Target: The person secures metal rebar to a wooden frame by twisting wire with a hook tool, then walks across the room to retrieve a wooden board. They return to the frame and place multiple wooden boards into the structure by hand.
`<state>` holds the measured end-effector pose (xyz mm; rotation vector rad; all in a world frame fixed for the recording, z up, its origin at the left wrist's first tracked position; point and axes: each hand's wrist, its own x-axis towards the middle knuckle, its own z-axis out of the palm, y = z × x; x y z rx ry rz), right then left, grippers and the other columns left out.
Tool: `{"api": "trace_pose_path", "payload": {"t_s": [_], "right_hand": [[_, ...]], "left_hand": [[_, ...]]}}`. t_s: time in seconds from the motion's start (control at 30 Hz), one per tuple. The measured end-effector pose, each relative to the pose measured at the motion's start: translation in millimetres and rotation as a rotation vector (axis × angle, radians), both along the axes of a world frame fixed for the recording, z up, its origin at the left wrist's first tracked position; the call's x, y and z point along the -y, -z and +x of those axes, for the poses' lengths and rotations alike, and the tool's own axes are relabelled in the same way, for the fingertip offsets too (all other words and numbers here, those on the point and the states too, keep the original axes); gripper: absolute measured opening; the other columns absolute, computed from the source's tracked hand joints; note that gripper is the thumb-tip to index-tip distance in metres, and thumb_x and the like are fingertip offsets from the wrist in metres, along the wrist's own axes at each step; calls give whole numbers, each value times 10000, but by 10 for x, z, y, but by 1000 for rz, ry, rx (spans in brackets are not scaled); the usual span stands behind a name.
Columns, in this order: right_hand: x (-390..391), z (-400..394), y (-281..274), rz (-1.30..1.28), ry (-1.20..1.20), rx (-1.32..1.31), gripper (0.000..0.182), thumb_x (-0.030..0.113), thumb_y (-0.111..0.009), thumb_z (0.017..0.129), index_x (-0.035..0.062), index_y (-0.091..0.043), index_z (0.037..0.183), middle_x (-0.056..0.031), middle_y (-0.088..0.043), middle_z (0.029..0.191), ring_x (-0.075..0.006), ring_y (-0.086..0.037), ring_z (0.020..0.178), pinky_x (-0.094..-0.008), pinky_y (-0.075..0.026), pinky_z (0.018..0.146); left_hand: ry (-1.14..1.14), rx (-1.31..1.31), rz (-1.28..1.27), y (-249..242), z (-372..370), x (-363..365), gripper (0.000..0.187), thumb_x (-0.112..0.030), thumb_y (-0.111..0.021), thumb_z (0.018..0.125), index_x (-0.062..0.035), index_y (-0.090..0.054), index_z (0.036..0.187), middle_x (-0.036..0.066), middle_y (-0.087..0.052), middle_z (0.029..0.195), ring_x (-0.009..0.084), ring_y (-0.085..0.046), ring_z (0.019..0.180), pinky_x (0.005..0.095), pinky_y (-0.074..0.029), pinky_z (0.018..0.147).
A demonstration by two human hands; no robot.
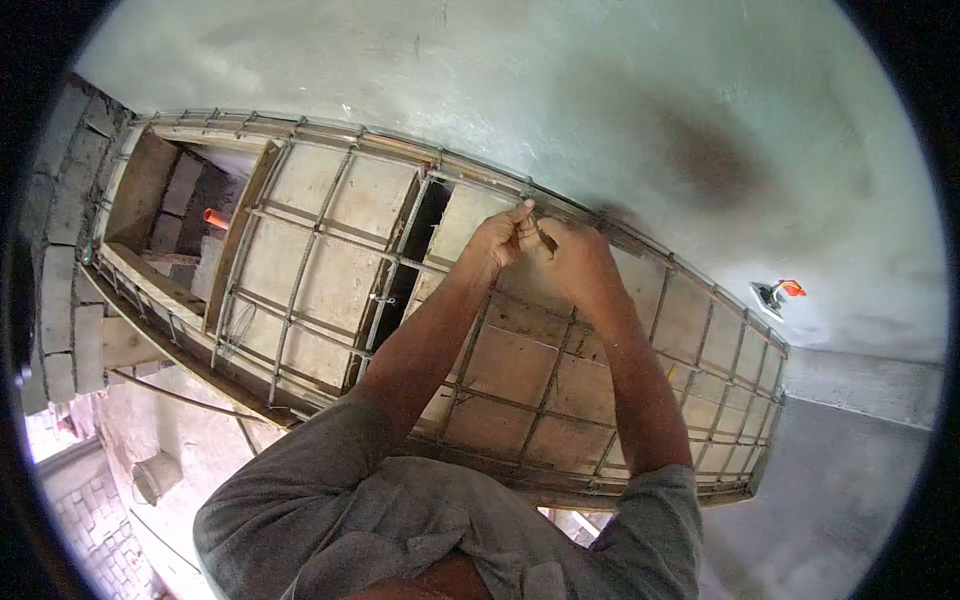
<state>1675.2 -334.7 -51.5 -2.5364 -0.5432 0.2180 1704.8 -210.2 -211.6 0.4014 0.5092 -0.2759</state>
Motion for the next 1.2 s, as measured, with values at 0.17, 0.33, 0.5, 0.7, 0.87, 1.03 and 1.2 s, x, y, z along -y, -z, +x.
{"api": "trace_pose_path", "payload": {"t_s": [0.17, 0.33, 0.5, 0.7, 0.87, 1.03, 1.2], "right_hand": [[19, 470, -69, -300, -121, 438, 212, 268, -659, 882, 71, -663, 960, -158, -672, 851, -345, -655, 731, -397, -521, 655], [589, 694, 362, 142, 380, 177, 316, 361, -636, 889, 48, -619, 854, -132, -618, 643, -265, -583, 532, -395, -438, 468], [878, 20, 1096, 892, 887, -666, 299, 335, -539, 927, 45, -609, 948, -48, -618, 693, -135, -492, 472, -336, -396, 418], [983, -42, 1336, -63, 246, 256, 274, 307, -553, 933, 51, -627, 998, -171, -675, 783, -327, -653, 650, -438, -514, 567], [492, -18, 629, -495, 85, 268, 290, 299, -513, 948, 30, -618, 972, -218, -666, 837, -381, -662, 764, -467, -525, 668], [599, 346, 712, -362, -59, -107, 403, 386, -490, 964, 8, -600, 877, -182, -647, 707, -336, -643, 607, -449, -490, 520], [545, 97, 719, 220, 494, -778, 528, 452, -429, 991, 17, -539, 713, -65, -522, 529, -171, -462, 377, -346, -350, 352]], "left_hand": [[7, 1, -29, 123, 74, -8, 274, -295, -675, 906, -67, -565, 801, 39, -532, 693, 177, -521, 541, 324, -527, 499], [-46, 38, -248, 467, 59, -43, 277, -288, -535, 985, -59, -531, 828, 46, -518, 658, 198, -523, 540, 338, -502, 484], [22, -59, -90, 329, -44, -289, 167, -59, -417, 950, 5, -570, 965, 144, -662, 860, 246, -654, 733, 374, -584, 677], [33, -27, 82, 2, -348, -277, 180, -54, -461, 959, 25, -588, 1059, 128, -666, 918, 208, -648, 696, 321, -578, 632], [120, 141, 694, -50, -485, -286, 159, -65, -639, 882, 22, -619, 1014, 97, -667, 849, 157, -614, 668, 271, -512, 561], [-40, 379, 1190, 129, -361, -283, 189, -157, -688, 865, 23, -652, 910, 104, -654, 748, 170, -588, 647, 293, -488, 589], [28, 581, 1506, 128, -166, -417, 269, -275, -665, 883, -9, -668, 924, 142, -661, 770, 250, -629, 686, 366, -503, 660]]}}
